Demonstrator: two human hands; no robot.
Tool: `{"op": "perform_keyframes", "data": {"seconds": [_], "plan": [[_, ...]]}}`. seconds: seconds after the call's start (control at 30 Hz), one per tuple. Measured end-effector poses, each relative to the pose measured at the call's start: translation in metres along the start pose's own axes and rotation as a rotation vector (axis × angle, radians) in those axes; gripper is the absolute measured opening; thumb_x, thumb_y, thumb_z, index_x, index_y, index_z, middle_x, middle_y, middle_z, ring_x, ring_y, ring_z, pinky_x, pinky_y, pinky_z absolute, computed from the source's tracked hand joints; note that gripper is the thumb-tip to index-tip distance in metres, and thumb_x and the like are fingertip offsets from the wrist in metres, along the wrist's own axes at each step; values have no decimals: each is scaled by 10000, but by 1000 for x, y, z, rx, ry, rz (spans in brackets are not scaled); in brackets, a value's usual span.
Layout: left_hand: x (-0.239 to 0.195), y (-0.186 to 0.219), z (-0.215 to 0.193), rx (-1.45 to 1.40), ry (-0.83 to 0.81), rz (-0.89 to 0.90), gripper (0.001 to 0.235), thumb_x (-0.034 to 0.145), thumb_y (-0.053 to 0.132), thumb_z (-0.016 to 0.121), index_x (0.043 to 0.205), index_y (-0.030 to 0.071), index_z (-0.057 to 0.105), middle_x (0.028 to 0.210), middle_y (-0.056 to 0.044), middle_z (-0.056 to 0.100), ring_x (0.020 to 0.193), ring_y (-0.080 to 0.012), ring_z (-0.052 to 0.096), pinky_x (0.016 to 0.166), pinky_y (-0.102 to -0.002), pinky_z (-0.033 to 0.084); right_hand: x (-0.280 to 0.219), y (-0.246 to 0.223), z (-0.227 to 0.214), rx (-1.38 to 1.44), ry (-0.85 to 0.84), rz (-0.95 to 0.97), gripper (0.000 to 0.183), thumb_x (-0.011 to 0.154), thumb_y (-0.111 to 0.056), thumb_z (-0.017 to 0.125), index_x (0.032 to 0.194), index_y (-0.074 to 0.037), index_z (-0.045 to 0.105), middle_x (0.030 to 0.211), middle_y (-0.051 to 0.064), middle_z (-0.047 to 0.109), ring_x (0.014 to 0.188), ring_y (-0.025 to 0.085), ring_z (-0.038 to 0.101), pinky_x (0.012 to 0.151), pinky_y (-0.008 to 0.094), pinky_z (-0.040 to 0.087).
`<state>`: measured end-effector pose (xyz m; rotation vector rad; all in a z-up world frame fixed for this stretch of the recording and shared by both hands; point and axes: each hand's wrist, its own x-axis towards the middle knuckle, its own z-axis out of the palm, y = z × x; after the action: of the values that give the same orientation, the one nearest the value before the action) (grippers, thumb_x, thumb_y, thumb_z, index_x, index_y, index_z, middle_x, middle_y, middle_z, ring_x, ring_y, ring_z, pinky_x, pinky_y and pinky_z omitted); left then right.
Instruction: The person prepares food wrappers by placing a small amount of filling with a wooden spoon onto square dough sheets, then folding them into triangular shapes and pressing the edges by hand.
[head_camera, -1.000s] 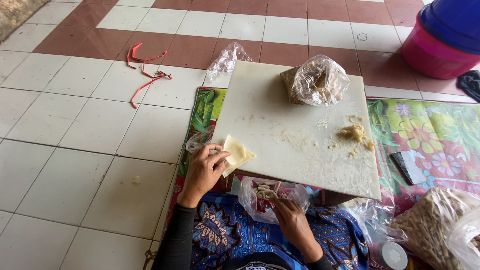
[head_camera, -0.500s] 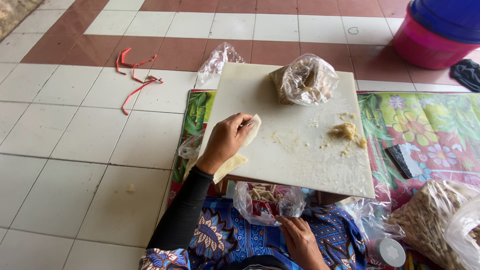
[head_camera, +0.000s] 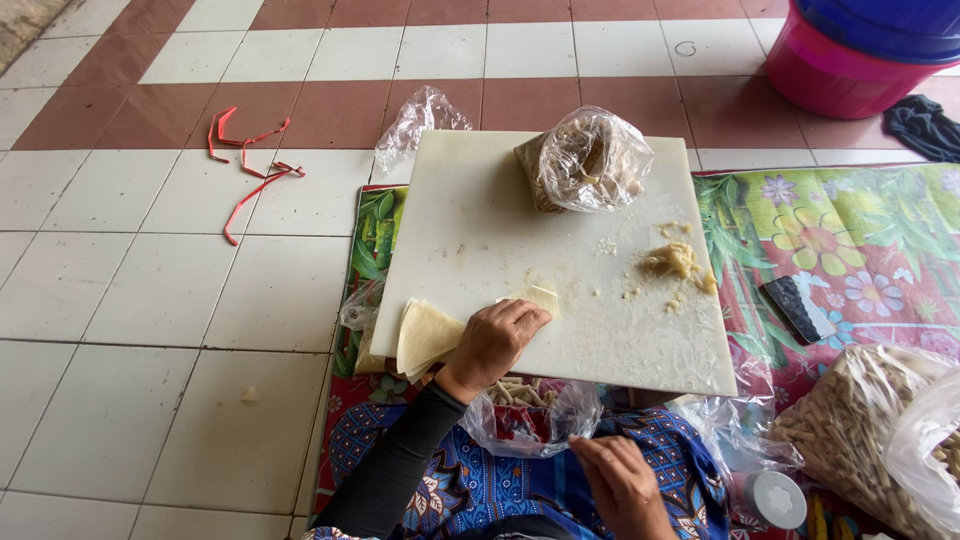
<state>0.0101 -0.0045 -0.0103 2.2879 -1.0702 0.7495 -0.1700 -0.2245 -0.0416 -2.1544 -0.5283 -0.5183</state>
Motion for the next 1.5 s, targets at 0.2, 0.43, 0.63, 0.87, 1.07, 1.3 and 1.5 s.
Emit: {"op": "perform_keyframes", "data": {"seconds": [0.2, 0.43, 0.63, 0.87, 1.07, 1.3, 1.5], "plan": [[5, 7, -17, -130, -93, -154, 178, 909, 8, 692, 1078, 63, 709, 1053, -92, 755, 919, -225, 751, 832, -337, 629, 54, -17, -27, -102, 98, -42, 246, 888, 1, 693, 1132, -28, 705, 929, 118, 717, 842, 264, 701, 746, 365, 550], [-1, 10, -15, -59, -25, -75, 189, 953, 58, 689, 1141, 53, 708, 1098, -112, 757, 996, -273, 752, 872, -378, 622, 168, 16, -31, -287, -107, -88, 439, 936, 11, 544, 1319, -155, 680, 1247, 129, 681, 1159, 326, 610, 1002, 456, 483], [-7, 6, -10, -40, -27, -8, 223, 964, 68, 673, 1185, 68, 708, 1112, -114, 756, 997, -266, 753, 884, -362, 628, 184, 35, -5, -504, -241, -90, 550, 835, 13, 521, 1316, -207, 670, 1322, 121, 616, 1279, 312, 513, 1077, 478, 348], [-12, 0, 3, -112, 0, -63, 188, 955, 148, 678, 1138, 116, 705, 1032, -66, 774, 884, -202, 752, 778, -322, 624, 176, 43, -1, -434, -195, -64, 440, 905, -68, 572, 1305, -210, 691, 1272, 106, 640, 1238, 296, 536, 1044, 462, 358], [-14, -22, -1, -741, 83, -537, 165, 1075, 261, 576, 1138, 110, 595, 969, -56, 776, 759, -128, 736, 666, -270, 637, 178, 42, 3, -225, -162, 12, 333, 944, -182, 662, 1275, -172, 695, 1222, 89, 680, 1152, 296, 605, 1001, 445, 434], [-20, -4, -27, -1412, 307, -841, 158, 1041, 223, 577, 1135, 105, 528, 953, -66, 710, 851, -173, 755, 722, -342, 679, 183, 37, 10, -333, -123, -18, 345, 909, -214, 685, 1246, -143, 704, 1171, 93, 682, 1101, 323, 591, 969, 446, 416], [-30, 26, -43, -1723, 391, -866, 258, 992, 227, 639, 1178, 109, 504, 1034, -123, 730, 925, -207, 763, 792, -365, 671, 195, 43, 28, -478, -129, 2, 143, 962, -228, 654, 1069, -150, 707, 1039, 66, 656, 1051, 278, 585, 948, 439, 401]]}}
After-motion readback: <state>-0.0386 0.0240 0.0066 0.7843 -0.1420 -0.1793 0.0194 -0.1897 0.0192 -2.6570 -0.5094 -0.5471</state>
